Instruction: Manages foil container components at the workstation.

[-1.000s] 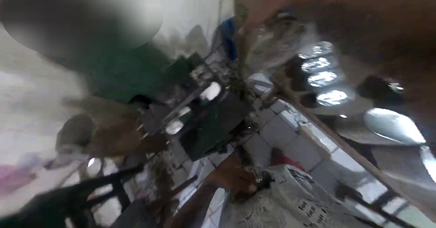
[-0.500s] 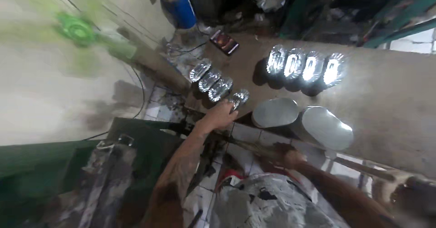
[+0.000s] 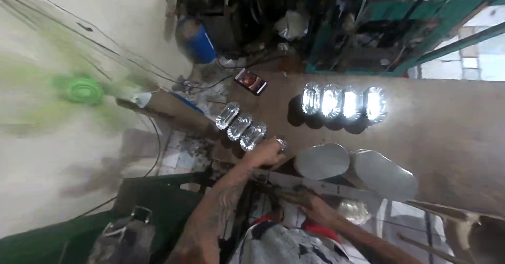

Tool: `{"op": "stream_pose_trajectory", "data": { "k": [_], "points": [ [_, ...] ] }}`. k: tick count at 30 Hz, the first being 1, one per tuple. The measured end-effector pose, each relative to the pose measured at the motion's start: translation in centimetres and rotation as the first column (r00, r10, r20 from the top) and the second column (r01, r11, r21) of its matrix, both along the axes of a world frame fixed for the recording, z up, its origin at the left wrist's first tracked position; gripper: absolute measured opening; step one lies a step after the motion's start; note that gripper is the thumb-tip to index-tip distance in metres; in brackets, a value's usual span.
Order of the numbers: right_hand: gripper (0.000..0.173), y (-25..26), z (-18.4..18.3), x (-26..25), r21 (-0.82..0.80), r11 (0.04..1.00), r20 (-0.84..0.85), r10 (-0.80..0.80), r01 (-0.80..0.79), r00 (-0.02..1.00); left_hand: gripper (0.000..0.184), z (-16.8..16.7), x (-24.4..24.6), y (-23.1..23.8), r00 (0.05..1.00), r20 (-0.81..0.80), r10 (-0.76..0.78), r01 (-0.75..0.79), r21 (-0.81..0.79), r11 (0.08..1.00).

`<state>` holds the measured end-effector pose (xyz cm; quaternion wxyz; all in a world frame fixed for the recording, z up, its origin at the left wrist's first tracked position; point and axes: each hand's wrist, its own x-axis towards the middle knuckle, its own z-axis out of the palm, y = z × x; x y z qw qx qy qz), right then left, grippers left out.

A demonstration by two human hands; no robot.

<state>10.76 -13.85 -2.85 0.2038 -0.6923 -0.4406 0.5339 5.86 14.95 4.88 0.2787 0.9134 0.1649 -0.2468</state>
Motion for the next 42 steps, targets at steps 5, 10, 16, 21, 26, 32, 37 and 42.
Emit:
{"op": "stream_pose_trajectory", "data": {
  "k": [5, 10, 16, 21, 26, 32, 37, 42],
  "points": [
    [0.053, 12.9, 8.0, -7.0, -0.165, 0.51, -0.332, -0.835, 0.844, 0.44, 0.088, 1.5, -7.0, 1.5, 0.416, 0.437, 0.797, -0.76, -0.315, 0.569],
    [0.08, 19.0, 5.1, -5.9, -0.056, 0.226, -0.38, -0.905, 0.972, 0.189, 0.129, -7.5, -8.1, 3.0, -0.14, 0.189, 0.972, -0.602, -0.795, 0.068],
    [0.066, 18.0, 5.9, -5.2, -0.108, 0.318, -0.332, -0.905, 0.942, 0.267, 0.078, -4.9, -10.8, -1.2, 0.212, -0.12, 0.97, -0.647, -0.761, 0.048],
    [0.059, 15.1, 12.4, -5.7, 0.3, 0.416, -0.481, -0.711, 0.858, 0.513, 0.043, 3.4, -12.0, -3.3, 0.23, -0.004, 0.973, -0.595, -0.792, 0.138],
    [0.054, 9.9, 20.7, 6.1, 0.679, 0.345, -0.351, -0.623, 0.649, 0.699, 0.021, 11.1, -2.6, -2.8, 0.195, 0.332, 0.923, -0.446, -0.808, 0.385],
    [0.054, 0.4, 11.3, 31.9, 0.413, 0.195, -0.41, -0.832, 0.889, 0.373, 0.033, -0.5, 10.3, 5.8, 0.391, 0.097, 0.915, -0.455, -0.845, 0.283],
    [0.058, 0.2, 3.0, 37.0, 0.158, 0.225, -0.393, -0.879, 0.961, 0.27, 0.045, -6.2, 13.0, 7.7, 0.456, 0.02, 0.89, -0.602, -0.73, 0.325],
    [0.059, 2.0, 1.6, 35.1, 0.124, 0.26, -0.388, -0.875, 0.958, 0.288, 0.044, -6.1, 13.6, 6.4, 0.519, 0.012, 0.855, -0.61, -0.696, 0.38]
  ]
}}
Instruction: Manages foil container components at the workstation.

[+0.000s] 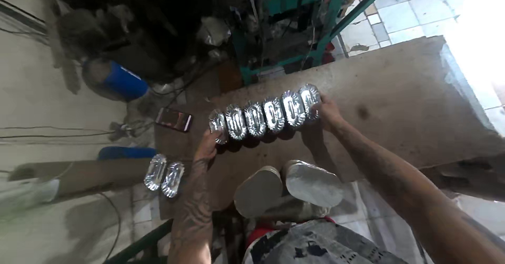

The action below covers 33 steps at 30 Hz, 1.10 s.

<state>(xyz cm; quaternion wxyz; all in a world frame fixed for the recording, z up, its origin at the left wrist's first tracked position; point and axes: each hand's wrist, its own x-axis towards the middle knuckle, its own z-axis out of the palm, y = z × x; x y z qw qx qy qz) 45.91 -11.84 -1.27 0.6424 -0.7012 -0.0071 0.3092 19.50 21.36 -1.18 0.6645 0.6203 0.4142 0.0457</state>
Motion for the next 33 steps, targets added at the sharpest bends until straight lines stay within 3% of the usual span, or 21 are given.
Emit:
{"op": "stream_pose_trajectory", "data": {
  "k": [8, 11, 13, 15, 17, 19, 21, 22, 23, 25, 27, 30, 33],
  "points": [
    [0.059, -0.6, -0.1, 0.0, -0.039, 0.999, 0.022, -0.008, 0.009, 1.0, 0.042, -0.9, -0.1, 0.6, 0.996, 0.059, 0.061, -0.059, -0.032, 0.998],
    [0.059, -0.9, -0.4, -0.3, -0.158, 0.987, -0.02, 0.009, -0.012, 1.0, 0.046, -0.8, 0.1, 0.0, 0.996, 0.074, 0.045, -0.04, -0.059, 0.997],
    [0.055, -1.6, 0.6, -0.6, -0.299, 0.953, 0.075, 0.062, -0.037, 0.995, 0.056, -0.2, -0.4, -0.2, 0.996, 0.056, 0.066, -0.067, 0.001, 0.998],
    [0.068, -1.5, 4.0, -1.9, -0.377, 0.924, 0.281, 0.057, 0.056, 0.958, 0.078, 2.7, -2.9, 0.5, 0.997, 0.015, 0.072, -0.074, 0.186, 0.98],
    [0.073, 0.9, 10.0, -6.2, -0.314, 0.94, 0.453, 0.024, 0.134, 0.891, 0.086, 6.9, -7.5, 3.1, 0.998, 0.03, 0.059, -0.066, 0.41, 0.91],
    [0.063, 5.9, 15.0, -14.6, -0.239, 0.968, 0.483, 0.056, 0.07, 0.874, 0.084, 9.0, -12.9, 8.0, 0.994, 0.003, 0.106, -0.089, 0.571, 0.816],
    [0.051, 12.8, 16.0, -24.6, -0.175, 0.974, 0.322, 0.195, -0.144, 0.927, 0.095, 8.4, -17.5, 13.3, 0.986, -0.146, 0.076, 0.022, 0.574, 0.819],
    [0.057, 16.4, 14.5, -28.8, -0.115, 0.955, 0.181, 0.29, -0.273, 0.94, 0.099, 7.2, -19.2, 15.1, 0.976, -0.218, 0.0, 0.115, 0.513, 0.85],
    [0.071, 20.0, 12.2, -32.3, -0.079, 0.931, 0.042, 0.361, -0.357, 0.932, 0.095, 5.7, -20.2, 16.0, 0.956, -0.282, -0.082, 0.201, 0.425, 0.883],
    [0.09, 26.5, 6.7, -37.1, -0.076, 0.942, -0.179, 0.311, -0.328, 0.933, 0.061, 3.2, -21.0, 15.5, 0.948, -0.282, -0.148, 0.215, 0.223, 0.951],
    [0.079, 30.3, 4.0, -39.6, -0.151, 0.956, -0.224, 0.215, -0.252, 0.951, 0.04, 1.7, -22.2, 13.7, 0.971, -0.235, -0.047, 0.078, 0.124, 0.989],
    [0.07, 30.0, 4.6, -40.1, -0.136, 0.958, -0.134, 0.235, -0.253, 0.963, 0.037, 2.3, -24.2, 9.6, 0.994, -0.071, 0.078, -0.073, 0.069, 0.995],
    [0.069, 25.9, 10.1, -36.1, 0.052, 0.945, 0.103, 0.315, -0.322, 0.943, 0.029, 8.9, -21.6, 4.3, 0.964, 0.166, 0.206, -0.218, 0.059, 0.974]
  ]
}}
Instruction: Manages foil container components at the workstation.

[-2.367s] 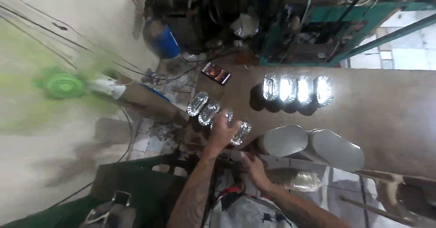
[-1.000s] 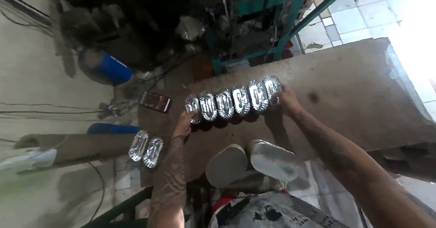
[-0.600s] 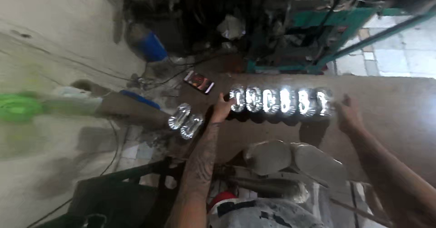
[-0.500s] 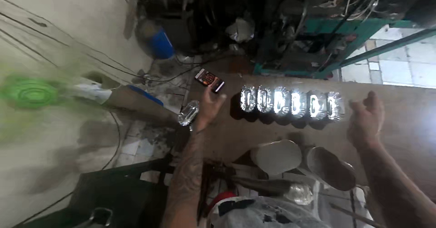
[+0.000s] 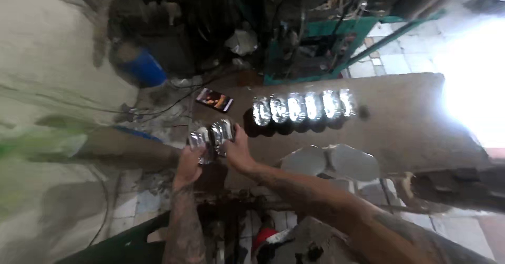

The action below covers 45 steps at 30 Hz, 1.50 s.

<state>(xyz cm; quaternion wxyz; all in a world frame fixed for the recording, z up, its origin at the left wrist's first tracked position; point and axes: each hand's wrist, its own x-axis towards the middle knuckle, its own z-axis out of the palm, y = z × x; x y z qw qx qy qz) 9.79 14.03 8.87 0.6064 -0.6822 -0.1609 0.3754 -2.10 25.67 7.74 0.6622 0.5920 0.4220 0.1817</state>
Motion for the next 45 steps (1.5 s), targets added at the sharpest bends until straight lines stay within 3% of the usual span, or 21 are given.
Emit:
{"op": "stream_pose_trajectory", "data": {
  "k": [3, 5, 7, 10, 13, 15, 18, 22, 26, 29, 32, 34, 35, 37, 38, 40, 41, 42, 45],
  "points": [
    [0.066, -6.1, 5.0, 7.8, 0.239, 0.97, 0.147, 0.0, -0.035, 0.989, 0.024, 5.5, 7.0, -5.8, 0.97, 0.239, -0.035, 0.03, 0.027, 0.999],
    [0.062, -10.9, 6.7, 14.8, 0.282, 0.959, 0.105, -0.005, -0.025, 0.994, 0.008, 6.7, 13.5, -9.3, 0.913, 0.401, -0.072, 0.103, -0.056, 0.993],
    [0.058, -15.6, 6.6, 21.1, 0.175, 0.976, -0.045, -0.126, 0.132, 0.991, 0.008, 4.7, 18.9, -11.7, 0.885, 0.448, -0.13, 0.234, -0.185, 0.954],
    [0.057, -20.2, 4.0, 27.1, -0.041, 0.969, -0.139, -0.245, 0.242, 0.959, 0.019, 1.1, 24.0, -14.6, 0.931, 0.298, -0.209, 0.301, -0.303, 0.904],
    [0.056, -20.3, -0.4, 28.4, -0.083, 0.98, -0.111, -0.187, 0.179, 0.976, 0.039, -0.7, 24.4, -16.3, 0.928, 0.139, -0.346, 0.367, -0.174, 0.914],
    [0.066, -19.5, -3.1, 28.6, -0.082, 0.989, -0.064, -0.129, 0.124, 0.99, 0.041, -2.6, 25.9, -16.2, 0.948, 0.055, -0.314, 0.318, -0.14, 0.938],
    [0.066, -18.8, -5.1, 28.6, -0.159, 0.987, 0.043, -0.027, 0.034, 0.999, 0.045, -4.5, 28.0, -15.7, 0.974, 0.019, -0.226, 0.227, -0.15, 0.962],
    [0.06, -18.6, -5.0, 29.8, -0.361, 0.931, 0.156, 0.117, -0.054, 0.981, 0.074, -4.8, 28.7, -15.9, 0.977, 0.008, -0.212, 0.211, -0.098, 0.973],
    [0.058, -18.2, -3.8, 30.0, -0.509, 0.859, 0.231, 0.193, -0.05, 0.954, 0.076, -5.3, 29.1, -16.4, 0.982, -0.02, -0.185, 0.185, -0.033, 0.982],
    [0.069, -20.5, -2.5, 29.5, -0.459, 0.889, 0.354, 0.186, -0.003, 0.916, 0.082, -3.5, 27.8, -16.5, 0.987, -0.046, -0.152, 0.152, -0.01, 0.988],
    [0.069, -26.3, 2.1, 25.6, -0.362, 0.932, 0.597, 0.225, 0.009, 0.77, 0.077, 0.6, 23.2, -15.8, 0.983, 0.073, -0.17, 0.169, 0.013, 0.985],
    [0.054, -30.6, 3.8, 21.0, -0.304, 0.944, 0.78, 0.323, -0.126, 0.536, 0.053, 3.5, 18.7, -16.3, 0.971, 0.167, -0.173, 0.169, 0.04, 0.985],
    [0.055, -32.3, 3.3, 18.9, -0.352, 0.913, 0.82, 0.408, -0.208, 0.401, 0.041, 4.3, 16.5, -16.9, 0.963, 0.192, -0.191, 0.183, 0.06, 0.981],
    [0.063, -33.7, 1.2, 16.2, -0.566, 0.78, 0.749, 0.622, -0.268, 0.228, 0.04, 5.1, 12.7, -18.6, 0.951, 0.16, -0.264, 0.248, 0.115, 0.962],
    [0.06, -33.9, -0.2, 15.6, -0.603, 0.749, 0.723, 0.659, -0.274, 0.209, 0.042, 5.2, 11.3, -19.4, 0.938, 0.113, -0.327, 0.308, 0.156, 0.939],
    [0.041, -34.3, -2.3, 15.4, -0.545, 0.791, 0.765, 0.605, -0.279, 0.221, 0.035, 4.9, 9.8, -21.0, 0.892, 0.022, -0.451, 0.43, 0.264, 0.863],
    [0.038, -34.5, -2.5, 15.8, -0.497, 0.813, 0.778, 0.572, -0.304, 0.26, 0.026, 5.0, 9.7, -22.1, 0.859, -0.085, -0.504, 0.502, 0.324, 0.802],
    [0.04, -34.7, -2.3, 16.4, -0.444, 0.826, 0.774, 0.549, -0.347, 0.316, 0.03, 5.2, 10.0, -23.0, 0.805, -0.228, -0.547, 0.592, 0.357, 0.723],
    [0.046, -34.8, -1.1, 17.4, -0.346, 0.823, 0.683, 0.551, -0.451, 0.48, 0.047, 3.9, 13.1, -24.2, 0.472, -0.639, -0.607, 0.877, 0.269, 0.398]
  ]
}}
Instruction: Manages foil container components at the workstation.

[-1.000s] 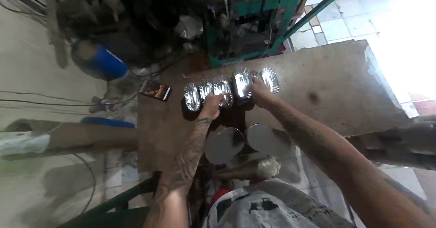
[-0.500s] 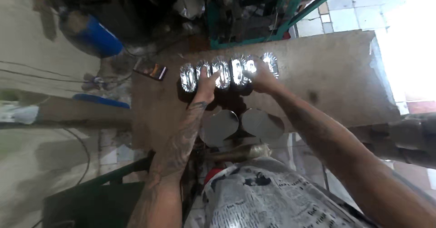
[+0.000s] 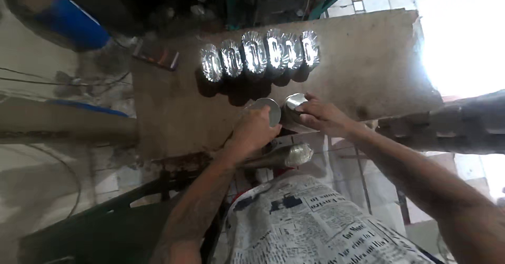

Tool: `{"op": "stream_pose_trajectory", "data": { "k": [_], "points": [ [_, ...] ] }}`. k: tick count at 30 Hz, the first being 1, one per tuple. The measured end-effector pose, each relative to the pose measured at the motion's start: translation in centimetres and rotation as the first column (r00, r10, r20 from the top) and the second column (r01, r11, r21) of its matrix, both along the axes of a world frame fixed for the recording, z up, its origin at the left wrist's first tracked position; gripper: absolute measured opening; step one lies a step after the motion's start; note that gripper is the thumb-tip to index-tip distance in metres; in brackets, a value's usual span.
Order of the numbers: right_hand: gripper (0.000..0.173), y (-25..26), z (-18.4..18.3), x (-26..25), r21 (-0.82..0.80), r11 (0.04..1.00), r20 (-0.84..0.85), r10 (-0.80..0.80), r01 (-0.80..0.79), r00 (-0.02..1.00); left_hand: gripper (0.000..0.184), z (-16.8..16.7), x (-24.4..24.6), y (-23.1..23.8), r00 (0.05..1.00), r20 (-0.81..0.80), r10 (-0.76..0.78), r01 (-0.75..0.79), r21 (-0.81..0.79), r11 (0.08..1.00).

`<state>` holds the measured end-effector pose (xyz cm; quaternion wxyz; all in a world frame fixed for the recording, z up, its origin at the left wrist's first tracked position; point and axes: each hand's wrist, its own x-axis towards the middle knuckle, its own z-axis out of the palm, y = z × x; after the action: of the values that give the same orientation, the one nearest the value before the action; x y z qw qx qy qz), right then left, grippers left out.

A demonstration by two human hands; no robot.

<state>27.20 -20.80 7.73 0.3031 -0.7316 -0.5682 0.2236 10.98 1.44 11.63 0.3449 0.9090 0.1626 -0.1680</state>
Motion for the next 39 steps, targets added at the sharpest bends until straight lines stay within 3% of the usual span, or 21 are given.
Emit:
{"op": "stream_pose_trajectory", "data": {
  "k": [2, 6, 10, 13, 16, 19, 21, 22, 24, 25, 26, 27, 28, 29, 31, 33, 34, 36, 37, 38, 39],
  "points": [
    [0.047, 0.0, 0.5, 0.4, -0.012, 1.0, -0.04, 0.023, -0.024, 0.999, 0.044, -2.0, 1.9, 0.9, 0.986, -0.101, -0.134, 0.135, 0.0, 0.991],
    [0.048, 0.1, 0.5, 0.7, 0.019, 0.999, -0.035, 0.049, -0.048, 0.998, 0.034, -1.2, 3.5, 4.6, 0.938, -0.132, -0.322, 0.241, -0.423, 0.874],
    [0.041, -0.2, -0.1, 0.6, 0.056, 0.998, -0.039, 0.014, -0.011, 0.999, 0.027, -1.0, 4.2, 5.8, 0.909, -0.162, -0.384, 0.221, -0.596, 0.772],
    [0.031, -0.1, -0.5, 0.6, 0.058, 0.998, -0.021, -0.03, 0.031, 0.999, 0.024, -0.6, 4.2, 5.7, 0.922, -0.193, -0.336, 0.164, -0.59, 0.79],
    [0.037, -0.2, -1.0, -0.2, 0.035, 0.997, 0.009, -0.062, 0.062, 0.998, 0.03, -0.7, 3.7, 5.2, 0.934, -0.181, -0.308, 0.172, -0.526, 0.833],
    [0.038, -0.2, -0.8, -1.0, -0.053, 0.995, 0.189, -0.075, 0.087, 0.979, 0.053, 0.1, 3.4, 3.7, 0.963, -0.09, -0.255, 0.215, -0.322, 0.922],
    [0.034, 0.5, 1.1, -2.5, -0.099, 0.986, 0.331, -0.095, 0.135, 0.939, 0.05, 1.5, 1.4, 2.0, 0.973, 0.033, -0.228, 0.23, -0.09, 0.969],
    [0.031, 0.9, 2.4, -3.8, -0.013, 0.985, 0.352, -0.158, 0.173, 0.923, 0.043, 3.3, -0.4, 1.2, 0.973, 0.107, -0.207, 0.211, -0.027, 0.977],
    [0.034, 1.4, 4.6, -6.9, 0.228, 0.928, 0.166, -0.336, 0.296, 0.927, 0.038, 5.9, -5.0, 0.0, 0.929, 0.369, 0.009, 0.07, -0.201, 0.977],
    [0.037, 2.0, 5.4, -8.8, 0.293, 0.871, -0.111, -0.379, 0.395, 0.919, 0.04, 5.6, -7.1, -0.4, 0.863, 0.459, 0.212, -0.014, -0.398, 0.917],
    [0.035, 3.0, 6.2, -10.8, 0.253, 0.826, -0.459, -0.356, 0.504, 0.814, 0.043, 5.3, -9.0, -0.8, 0.804, 0.411, 0.43, -0.097, -0.622, 0.777],
    [0.031, 4.4, 6.7, -12.9, 0.148, 0.786, -0.741, -0.314, 0.6, 0.594, 0.044, 4.6, -10.3, -1.3, 0.723, 0.298, 0.623, -0.191, -0.78, 0.596],
    [0.028, 5.9, 6.9, -14.8, 0.006, 0.77, -0.864, -0.317, 0.638, 0.391, 0.042, 4.1, -11.3, -1.8, 0.639, 0.155, 0.753, -0.291, -0.858, 0.423],
    [0.026, 7.0, 6.8, -16.5, -0.12, 0.771, -0.894, -0.357, 0.625, 0.269, 0.041, 3.5, -12.1, -2.2, 0.567, 0.029, 0.823, -0.377, -0.879, 0.291],
    [0.029, 7.7, 6.2, -18.5, -0.216, 0.853, -0.907, -0.355, 0.476, 0.225, 0.04, 2.8, -14.1, -2.9, 0.455, -0.171, 0.874, -0.458, -0.886, 0.066],
    [0.027, 7.1, 5.9, -18.3, -0.137, 0.962, -0.95, -0.195, 0.234, 0.245, 0.029, 1.8, -16.0, -3.2, 0.365, -0.298, 0.882, -0.368, -0.916, -0.158],
    [0.025, 6.8, 5.5, -18.1, -0.078, 0.984, -0.973, -0.111, 0.161, 0.203, 0.027, 0.9, -16.4, -3.7, 0.349, -0.317, 0.882, -0.254, -0.938, -0.237],
    [0.024, 5.8, 4.3, -17.9, -0.064, 0.988, -0.984, -0.086, 0.143, 0.155, 0.032, -1.8, -15.9, -5.5, 0.355, -0.29, 0.889, -0.134, -0.957, -0.259],
    [0.022, 5.1, 3.1, -17.5, -0.109, 0.98, -0.96, -0.148, 0.169, 0.237, 0.029, -3.5, -15.2, -6.1, 0.367, -0.293, 0.883, -0.207, -0.951, -0.23],
    [0.021, 3.7, 1.5, -16.5, -0.158, 0.972, -0.875, -0.219, 0.172, 0.433, 0.026, -5.7, -14.4, -6.1, 0.446, -0.274, 0.852, -0.359, -0.927, -0.11],
    [0.025, 1.5, -0.4, -15.1, -0.215, 0.97, -0.689, -0.232, 0.113, 0.687, 0.026, -8.6, -13.4, -5.9, 0.602, -0.24, 0.762, -0.498, -0.858, 0.124]
  ]
}}
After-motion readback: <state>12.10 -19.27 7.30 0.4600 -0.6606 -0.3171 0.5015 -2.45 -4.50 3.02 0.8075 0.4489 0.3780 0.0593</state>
